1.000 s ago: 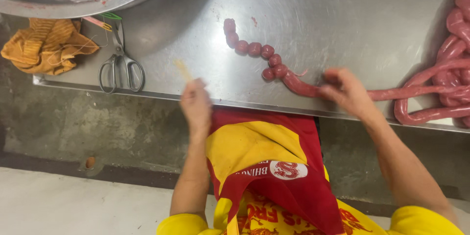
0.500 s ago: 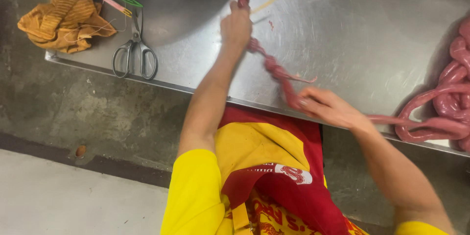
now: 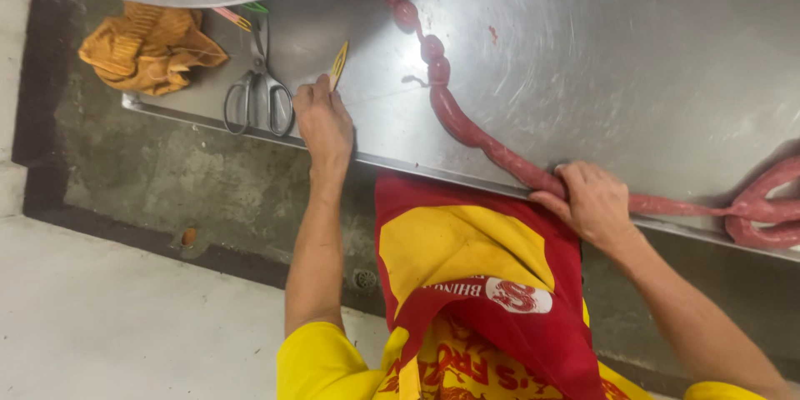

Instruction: The person ties lengths of sausage meat into individual links using white string and a small yellow plastic tool to help secure the knots, then cuts the finished links from the long casing using scissors.

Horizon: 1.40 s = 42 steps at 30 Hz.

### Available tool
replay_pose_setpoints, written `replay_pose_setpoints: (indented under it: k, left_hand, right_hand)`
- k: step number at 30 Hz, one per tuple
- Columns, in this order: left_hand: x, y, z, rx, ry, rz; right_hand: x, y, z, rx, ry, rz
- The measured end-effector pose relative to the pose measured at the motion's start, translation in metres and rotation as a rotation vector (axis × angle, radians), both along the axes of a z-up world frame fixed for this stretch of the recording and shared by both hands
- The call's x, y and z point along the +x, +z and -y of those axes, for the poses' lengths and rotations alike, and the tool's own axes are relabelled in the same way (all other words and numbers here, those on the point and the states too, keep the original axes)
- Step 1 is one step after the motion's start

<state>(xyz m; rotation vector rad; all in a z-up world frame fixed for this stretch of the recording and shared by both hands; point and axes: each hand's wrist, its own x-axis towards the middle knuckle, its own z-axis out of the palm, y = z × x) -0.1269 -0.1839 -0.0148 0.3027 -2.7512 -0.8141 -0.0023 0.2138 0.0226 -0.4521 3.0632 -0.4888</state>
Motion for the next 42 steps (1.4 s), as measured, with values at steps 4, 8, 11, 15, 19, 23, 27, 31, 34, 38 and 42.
replay_pose_setpoints:
  k: [4, 8, 11, 15, 19, 23, 27, 31, 34, 38, 42]
  left_hand:
    - [0.027, -0.013, -0.063, -0.005, -0.123, -0.277]
    - [0.08, -0.01, -0.195, 0.473, -0.613, -0.3]
    - [0.105, -0.018, -0.261, 0.842, -0.914, -0.122]
    - [0.047, -0.065, -0.236, 1.609, -0.614, 0.399]
    - [-0.023, -0.057, -0.133, 1.654, -0.252, 0.283]
    - [-0.027, -0.012, -0.032, 0.794, -0.177, -0.067]
    - [-0.007, -0.001, 0.0, -0.435, -0.082, -0.074]
    - [0.004, 0.014, -0.036, 0.029, -0.218, -0.071]
    - [0.049, 0.071, -0.1, 0.642, -0.466, -0.005]
    - [0.08, 0.137, -0.106, 0.545, -0.603, -0.289]
    - [0.085, 0.105, -0.053, 0.253, -0.355, 0.007]
  right_hand:
    - [-0.011, -0.016, -0.019, 0.212, -0.011, 0.235]
    - [-0.013, -0.055, -0.039, 0.222, -0.001, 0.221]
    - [-0.01, -0.074, -0.055, 0.109, 0.038, 0.14]
    - [-0.001, -0.03, -0.065, 0.227, -0.032, 0.209]
    - [0.007, 0.009, -0.1, 0.332, -0.11, 0.371]
    - [0.015, 0.021, -0.169, 0.482, -0.227, 0.327]
    - [0.004, 0.032, -0.157, 0.524, -0.212, 0.195]
    - [-0.037, 0.058, -0.052, -0.234, -0.074, 0.094]
    - [-0.072, 0.07, 0.038, -0.718, 0.164, 0.126]
    - [-0.107, 0.072, 0.094, -0.773, 0.208, 0.623]
    - [-0.115, 0.07, 0.079, -0.719, 0.007, 0.501]
